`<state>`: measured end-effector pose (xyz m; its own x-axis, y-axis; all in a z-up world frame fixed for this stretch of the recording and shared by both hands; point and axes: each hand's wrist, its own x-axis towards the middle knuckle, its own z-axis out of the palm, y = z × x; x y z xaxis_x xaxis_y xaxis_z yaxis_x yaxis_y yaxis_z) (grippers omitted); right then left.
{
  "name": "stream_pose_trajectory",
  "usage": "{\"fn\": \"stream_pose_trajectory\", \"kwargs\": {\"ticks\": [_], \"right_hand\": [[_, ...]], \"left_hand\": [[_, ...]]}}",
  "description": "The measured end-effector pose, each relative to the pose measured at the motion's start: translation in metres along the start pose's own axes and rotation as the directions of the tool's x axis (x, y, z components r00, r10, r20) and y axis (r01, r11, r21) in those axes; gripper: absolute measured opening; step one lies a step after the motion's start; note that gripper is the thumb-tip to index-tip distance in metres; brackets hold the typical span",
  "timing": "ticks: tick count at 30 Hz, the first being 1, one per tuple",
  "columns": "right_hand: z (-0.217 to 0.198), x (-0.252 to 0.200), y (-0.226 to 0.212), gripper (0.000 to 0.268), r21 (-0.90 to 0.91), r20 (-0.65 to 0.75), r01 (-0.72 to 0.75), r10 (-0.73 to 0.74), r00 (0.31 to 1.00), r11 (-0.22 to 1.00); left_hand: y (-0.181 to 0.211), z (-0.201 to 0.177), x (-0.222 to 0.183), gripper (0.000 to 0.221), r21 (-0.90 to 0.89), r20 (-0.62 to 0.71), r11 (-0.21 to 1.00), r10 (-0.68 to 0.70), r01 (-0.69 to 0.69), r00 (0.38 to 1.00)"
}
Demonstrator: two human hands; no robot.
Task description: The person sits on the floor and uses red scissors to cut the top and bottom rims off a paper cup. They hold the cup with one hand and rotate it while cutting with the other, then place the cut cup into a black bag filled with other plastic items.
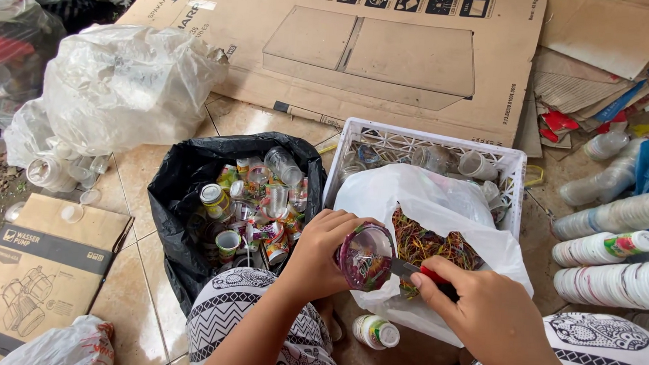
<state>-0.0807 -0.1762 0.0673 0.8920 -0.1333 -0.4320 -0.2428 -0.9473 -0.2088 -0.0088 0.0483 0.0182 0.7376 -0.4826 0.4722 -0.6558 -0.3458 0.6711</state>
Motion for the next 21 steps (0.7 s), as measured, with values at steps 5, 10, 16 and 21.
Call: {"fn": "stream_pose_trajectory", "kwargs": {"ticks": [5, 10, 16, 21], "right_hand": [[0.0, -0.001, 0.003, 0.033, 0.075, -0.015, -0.005, 0.006, 1.0, 0.997], [-0.001, -0.002, 0.007, 0.031, 0.132, -0.081, 0.035, -0.025, 0.996, 0.991], [-0.001, -0.006, 0.018, 0.038, 0.188, -0.118, 0.002, 0.021, 0.993, 0.982], [0.003, -0.008, 0.034, 0.033, 0.197, -0.213, 0.012, 0.031, 0.977, 0.98]], "left_hand": [[0.002, 0.006, 0.0, 0.058, 0.045, -0.026, 0.999, 0.026, -0.024, 0.999], [0.007, 0.017, 0.007, 0.06, 0.03, -0.045, 0.999, 0.016, -0.014, 0.999], [0.014, 0.034, 0.018, 0.057, 0.016, -0.131, 0.997, 0.073, -0.071, 0.989], [0.019, 0.054, 0.026, 0.051, 0.02, -0.143, 0.994, 0.105, -0.103, 0.984]]}}
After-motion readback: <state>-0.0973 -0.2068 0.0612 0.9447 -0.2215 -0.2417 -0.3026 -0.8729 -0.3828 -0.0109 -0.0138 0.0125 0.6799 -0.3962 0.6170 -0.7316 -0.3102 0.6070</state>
